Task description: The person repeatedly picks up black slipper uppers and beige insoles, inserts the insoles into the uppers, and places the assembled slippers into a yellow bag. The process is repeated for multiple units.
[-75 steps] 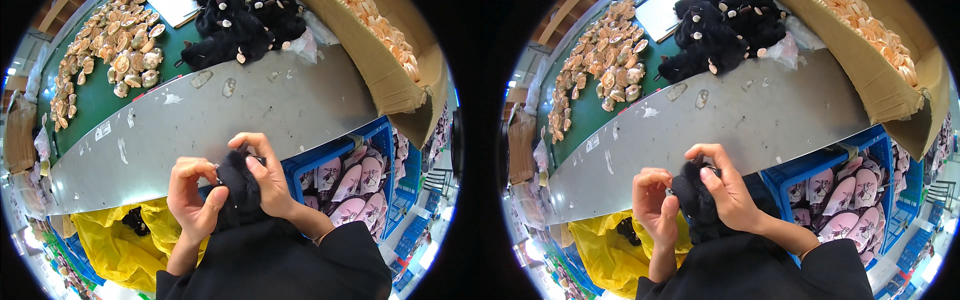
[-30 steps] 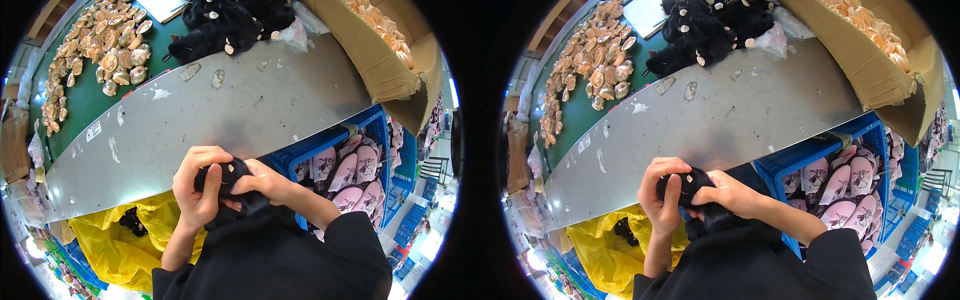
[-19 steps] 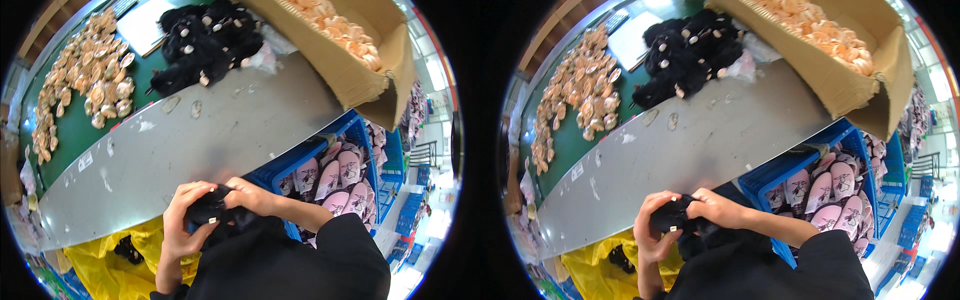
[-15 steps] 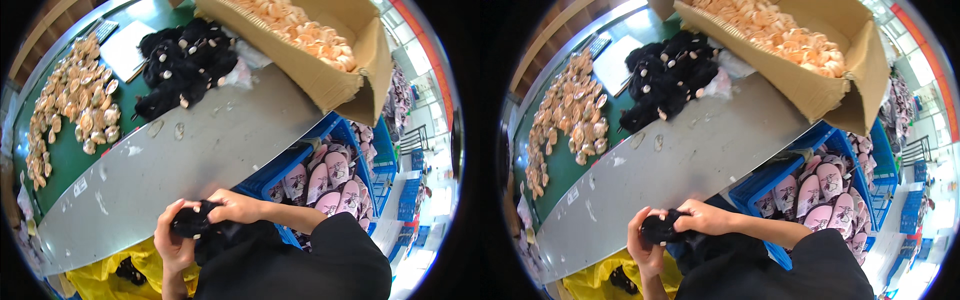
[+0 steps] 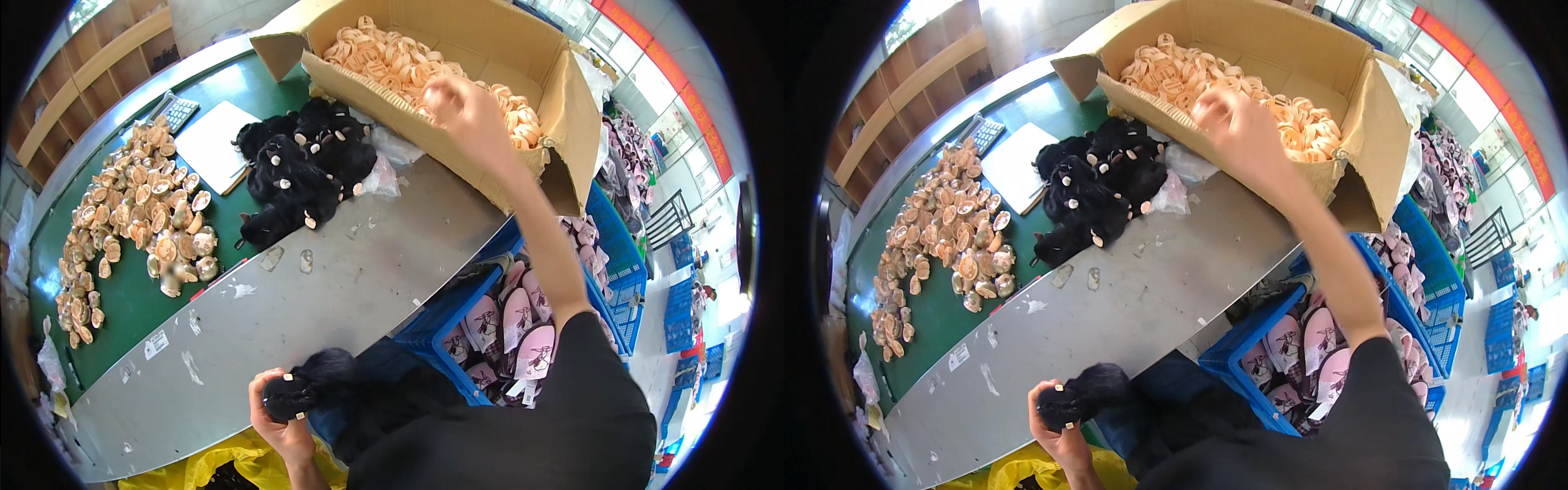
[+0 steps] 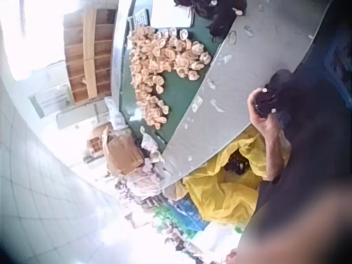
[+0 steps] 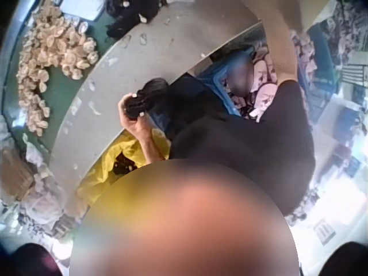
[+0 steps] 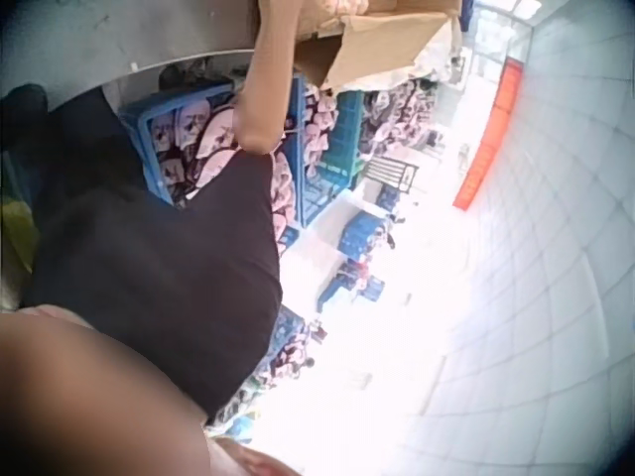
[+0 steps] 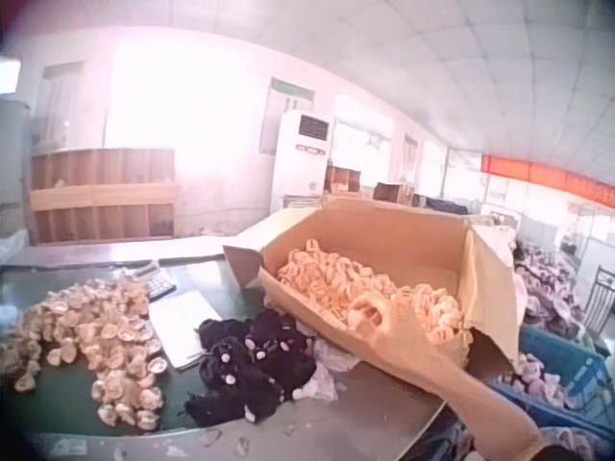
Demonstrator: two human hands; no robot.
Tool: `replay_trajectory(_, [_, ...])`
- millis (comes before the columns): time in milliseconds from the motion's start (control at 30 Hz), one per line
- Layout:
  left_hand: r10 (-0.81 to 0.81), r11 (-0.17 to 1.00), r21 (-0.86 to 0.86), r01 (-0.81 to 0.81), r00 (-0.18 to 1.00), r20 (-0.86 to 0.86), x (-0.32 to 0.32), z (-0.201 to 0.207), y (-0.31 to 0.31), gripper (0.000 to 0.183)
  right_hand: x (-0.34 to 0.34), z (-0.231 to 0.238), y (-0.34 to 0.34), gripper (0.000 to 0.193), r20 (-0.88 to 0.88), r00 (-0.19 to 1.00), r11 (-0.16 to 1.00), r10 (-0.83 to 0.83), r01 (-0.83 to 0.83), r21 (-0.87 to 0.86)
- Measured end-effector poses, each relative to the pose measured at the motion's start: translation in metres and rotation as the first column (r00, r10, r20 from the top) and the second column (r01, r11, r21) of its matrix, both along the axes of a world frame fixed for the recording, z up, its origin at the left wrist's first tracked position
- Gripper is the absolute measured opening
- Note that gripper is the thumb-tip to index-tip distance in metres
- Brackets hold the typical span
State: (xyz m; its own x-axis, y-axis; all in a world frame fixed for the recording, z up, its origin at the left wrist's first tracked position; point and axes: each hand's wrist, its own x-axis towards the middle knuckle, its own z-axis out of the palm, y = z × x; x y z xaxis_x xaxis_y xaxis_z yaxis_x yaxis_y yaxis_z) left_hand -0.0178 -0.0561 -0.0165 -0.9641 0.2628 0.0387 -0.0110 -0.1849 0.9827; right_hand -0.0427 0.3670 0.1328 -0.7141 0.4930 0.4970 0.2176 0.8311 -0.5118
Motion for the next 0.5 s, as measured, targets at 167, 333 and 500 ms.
replay_trajectory(167, [0.115,0.993,-0.033,-0.115,0.993,0.007,-0.002,0.007,0.000,0.027,-0.056,0.020,0.152,0.031,0.371,0.883,0.950,-0.286,0.211,0.228])
replay_trajectory(333, [0.173,0.982,-0.064,-0.175,0.984,-0.042,-0.003,-0.001,-0.006,0.028,-0.091,-0.012,0.229,0.027,0.544,0.772,0.924,-0.328,0.142,0.355])
replay_trajectory(500, [0.264,0.957,-0.116,-0.264,0.964,-0.020,-0.010,-0.004,-0.008,0.031,-0.121,-0.041,0.254,0.022,0.535,0.791,0.935,-0.297,0.126,0.332])
